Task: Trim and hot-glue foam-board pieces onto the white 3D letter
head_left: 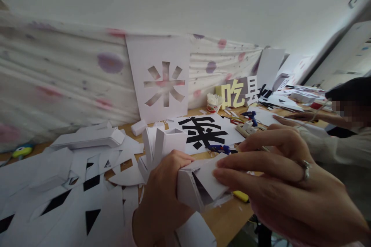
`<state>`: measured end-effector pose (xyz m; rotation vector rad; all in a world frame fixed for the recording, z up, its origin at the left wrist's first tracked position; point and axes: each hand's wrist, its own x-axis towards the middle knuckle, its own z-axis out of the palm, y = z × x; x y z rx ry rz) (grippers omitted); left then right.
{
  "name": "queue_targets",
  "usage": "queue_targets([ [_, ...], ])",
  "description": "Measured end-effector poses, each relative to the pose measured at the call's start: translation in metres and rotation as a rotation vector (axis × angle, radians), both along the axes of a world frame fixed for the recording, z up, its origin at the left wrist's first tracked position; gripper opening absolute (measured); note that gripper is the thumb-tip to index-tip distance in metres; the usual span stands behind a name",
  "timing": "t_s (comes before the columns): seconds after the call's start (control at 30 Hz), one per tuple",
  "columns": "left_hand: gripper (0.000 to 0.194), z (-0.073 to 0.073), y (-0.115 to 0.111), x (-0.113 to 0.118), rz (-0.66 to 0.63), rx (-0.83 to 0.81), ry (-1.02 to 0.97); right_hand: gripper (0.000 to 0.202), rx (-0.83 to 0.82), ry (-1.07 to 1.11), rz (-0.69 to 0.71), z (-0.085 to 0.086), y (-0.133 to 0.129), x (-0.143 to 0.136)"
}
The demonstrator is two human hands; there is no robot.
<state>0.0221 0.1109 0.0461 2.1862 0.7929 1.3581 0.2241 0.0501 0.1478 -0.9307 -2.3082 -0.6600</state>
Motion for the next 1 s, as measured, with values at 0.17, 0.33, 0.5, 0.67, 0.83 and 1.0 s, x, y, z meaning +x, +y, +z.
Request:
queue_targets([
  [0.17,0.036,-0.001,0.0,0.001,0.016,-0.029,0.008,0.022,-0.015,-0.003,0.031,0.006,0.005,0.002],
  [0.33,0.034,-0.001,-0.001,0.0,-0.008,-0.05,0.0,0.029,-0.065,0.051,0.094,0.003,0.011,0.0],
  [0.5,0.037,0.0,0.0,0.001,-0.021,-0.021,-0.031,0.021,-0.14,0.334,0.179,-0.004,0.025,-0.01],
  [0.67,0.045,0.002,0.001,0.001,0.02,0.005,-0.011,0.017,-0.299,0.607,0.253,-0.013,0.042,-0.015],
  [0.83,0.049,0.0,-0.001,0.0,0.04,0.015,0.003,0.011,-0.502,0.779,0.18,-0.017,0.048,-0.017],
  [1.0,0.047,-0.002,-0.001,0.0,0.032,-0.015,0.002,0.011,-0.556,0.775,0.294,-0.014,0.053,-0.017],
])
